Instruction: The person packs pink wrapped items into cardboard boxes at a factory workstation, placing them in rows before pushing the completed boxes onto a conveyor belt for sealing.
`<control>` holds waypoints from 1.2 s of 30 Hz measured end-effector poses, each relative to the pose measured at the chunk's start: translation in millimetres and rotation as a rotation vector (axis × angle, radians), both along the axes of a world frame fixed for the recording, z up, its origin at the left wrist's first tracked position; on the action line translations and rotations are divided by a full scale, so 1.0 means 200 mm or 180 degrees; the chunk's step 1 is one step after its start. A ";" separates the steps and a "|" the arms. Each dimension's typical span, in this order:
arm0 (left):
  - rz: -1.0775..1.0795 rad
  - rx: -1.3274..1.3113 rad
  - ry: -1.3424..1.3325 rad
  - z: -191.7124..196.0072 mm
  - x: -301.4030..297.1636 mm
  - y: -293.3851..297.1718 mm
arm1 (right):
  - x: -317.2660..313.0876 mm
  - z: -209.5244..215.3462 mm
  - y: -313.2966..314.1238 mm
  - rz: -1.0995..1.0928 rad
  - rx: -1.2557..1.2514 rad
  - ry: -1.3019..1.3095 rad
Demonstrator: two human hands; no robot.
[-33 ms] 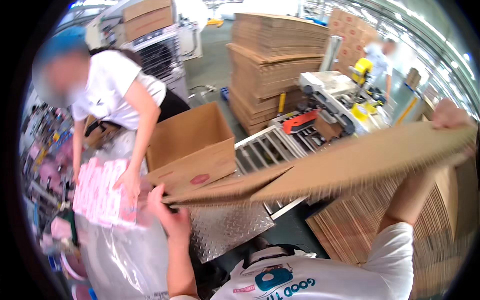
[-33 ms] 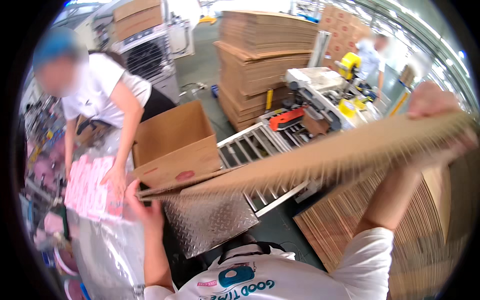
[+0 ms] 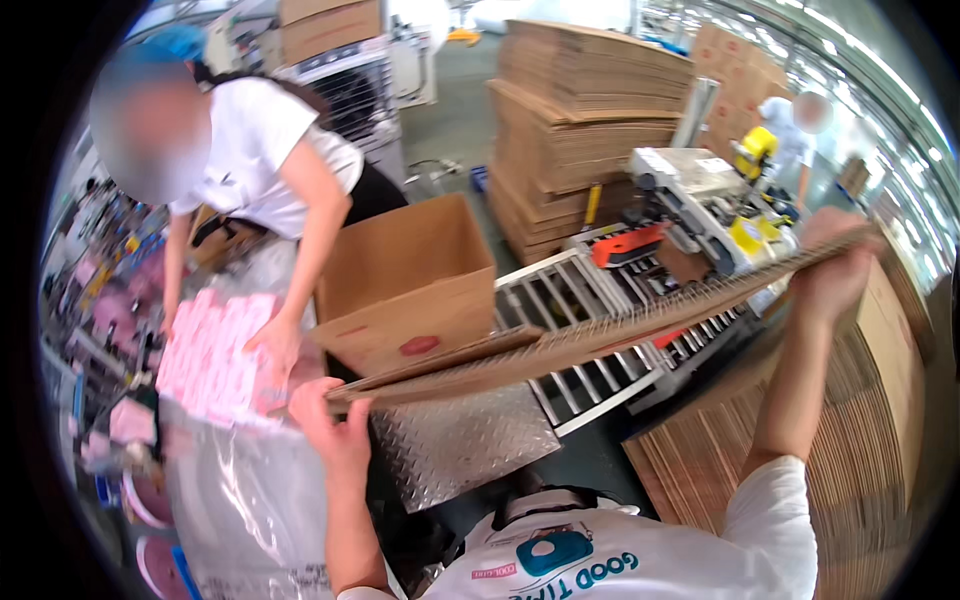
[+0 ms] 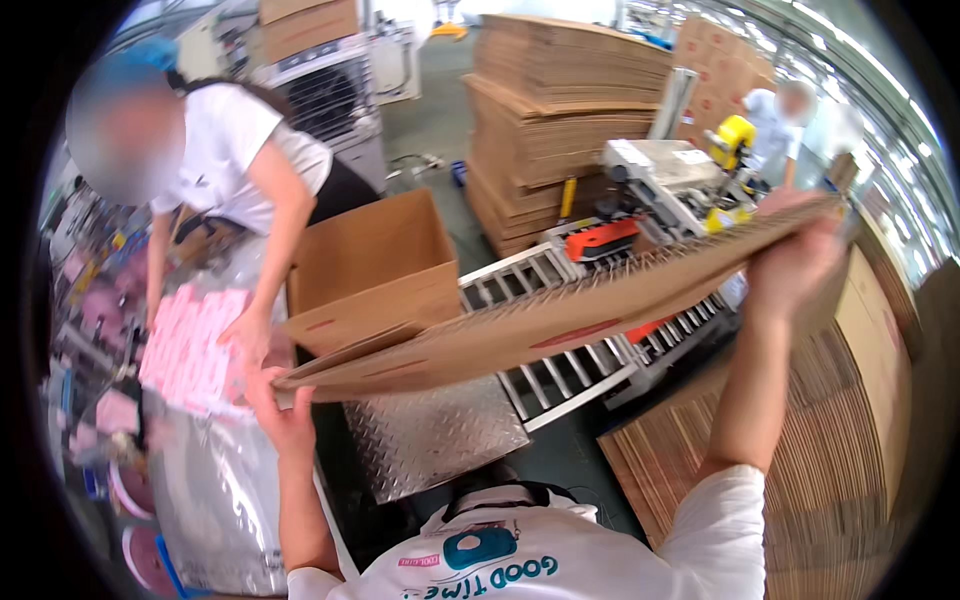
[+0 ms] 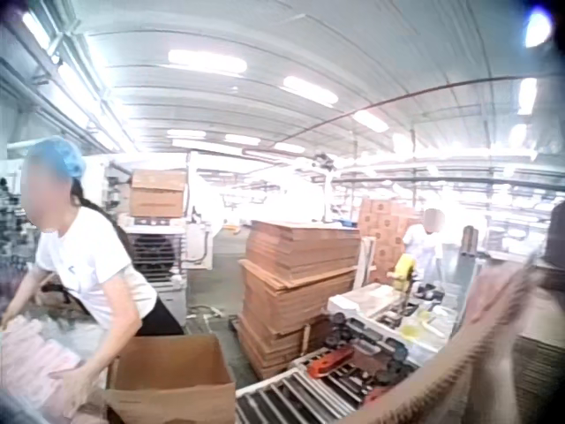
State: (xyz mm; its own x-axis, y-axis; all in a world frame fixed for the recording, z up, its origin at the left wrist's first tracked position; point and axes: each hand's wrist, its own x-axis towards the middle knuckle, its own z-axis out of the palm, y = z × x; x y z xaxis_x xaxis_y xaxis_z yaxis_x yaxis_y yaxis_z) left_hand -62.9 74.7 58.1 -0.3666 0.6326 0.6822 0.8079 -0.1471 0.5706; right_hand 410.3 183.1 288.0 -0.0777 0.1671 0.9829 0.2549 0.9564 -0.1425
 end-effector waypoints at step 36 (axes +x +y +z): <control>-0.3346 -0.3604 0.2277 -1.09 0.58 -0.03 | -0.24 -1.54 0.11 0.1356 -0.5324 -0.4806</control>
